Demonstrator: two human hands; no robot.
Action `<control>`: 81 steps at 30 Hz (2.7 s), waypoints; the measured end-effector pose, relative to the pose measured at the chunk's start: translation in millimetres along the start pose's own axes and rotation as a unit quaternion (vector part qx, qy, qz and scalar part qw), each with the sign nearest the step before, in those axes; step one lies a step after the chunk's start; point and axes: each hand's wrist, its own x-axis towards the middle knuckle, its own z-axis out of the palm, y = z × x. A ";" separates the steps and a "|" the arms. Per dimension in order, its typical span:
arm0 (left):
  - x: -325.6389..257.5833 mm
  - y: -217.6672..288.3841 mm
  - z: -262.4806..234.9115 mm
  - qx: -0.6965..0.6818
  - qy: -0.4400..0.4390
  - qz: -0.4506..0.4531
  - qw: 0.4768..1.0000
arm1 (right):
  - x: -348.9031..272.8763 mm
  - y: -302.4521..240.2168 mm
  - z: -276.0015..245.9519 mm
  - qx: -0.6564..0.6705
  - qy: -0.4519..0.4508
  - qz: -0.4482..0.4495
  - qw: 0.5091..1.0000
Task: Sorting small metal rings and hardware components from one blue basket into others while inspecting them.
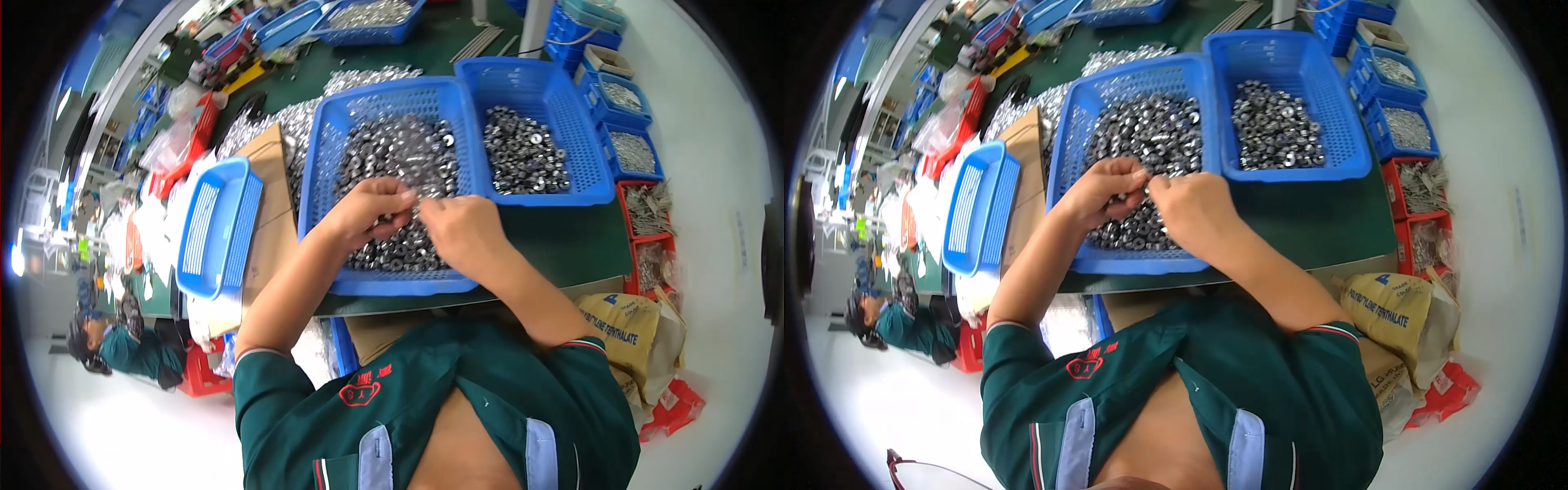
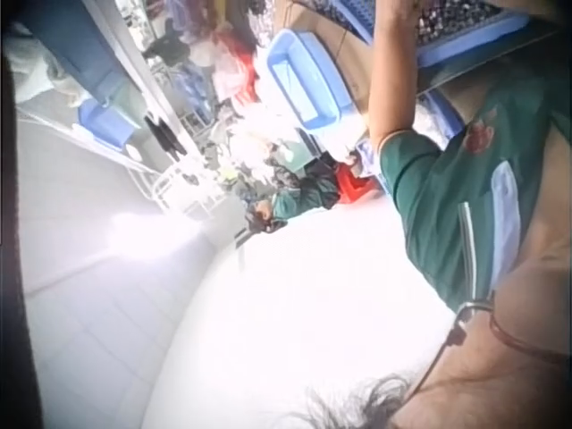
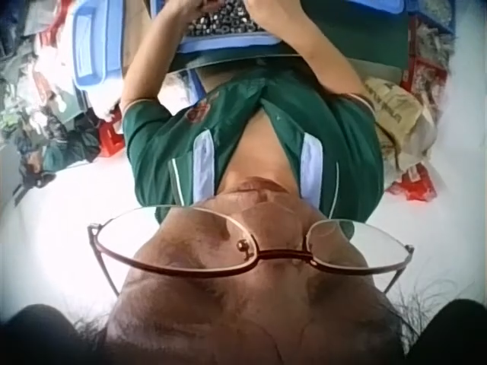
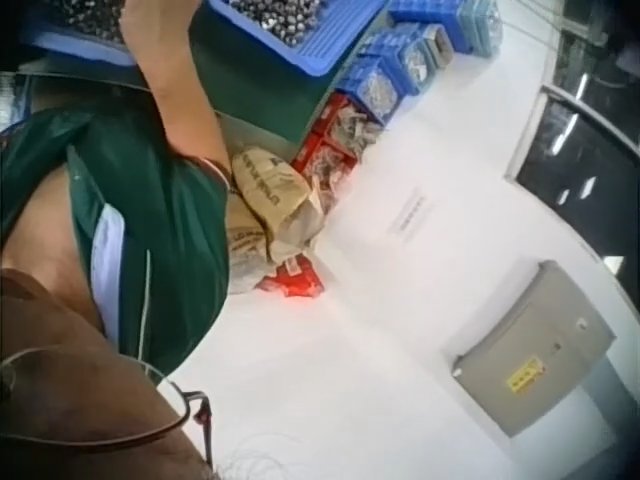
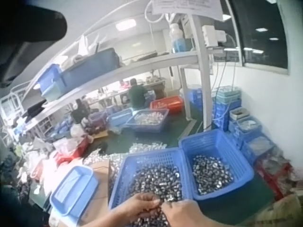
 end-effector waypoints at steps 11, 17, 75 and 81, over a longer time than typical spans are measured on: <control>15.3 87.9 47.0 0.222 0.053 0.131 0.965 | -6.8 1.3 3.3 0.037 -0.034 0.014 0.999; 123.5 100.8 105.2 0.502 -0.081 0.107 0.854 | -4.1 0.8 2.2 0.034 -0.100 0.040 0.994; 27.9 -4.0 0.4 0.281 0.045 0.217 0.934 | -7.1 0.4 -2.9 0.369 0.078 0.215 0.901; 9.1 9.9 -5.1 0.047 -0.049 0.183 0.981 | -4.4 -3.6 -7.5 0.353 0.059 0.216 0.908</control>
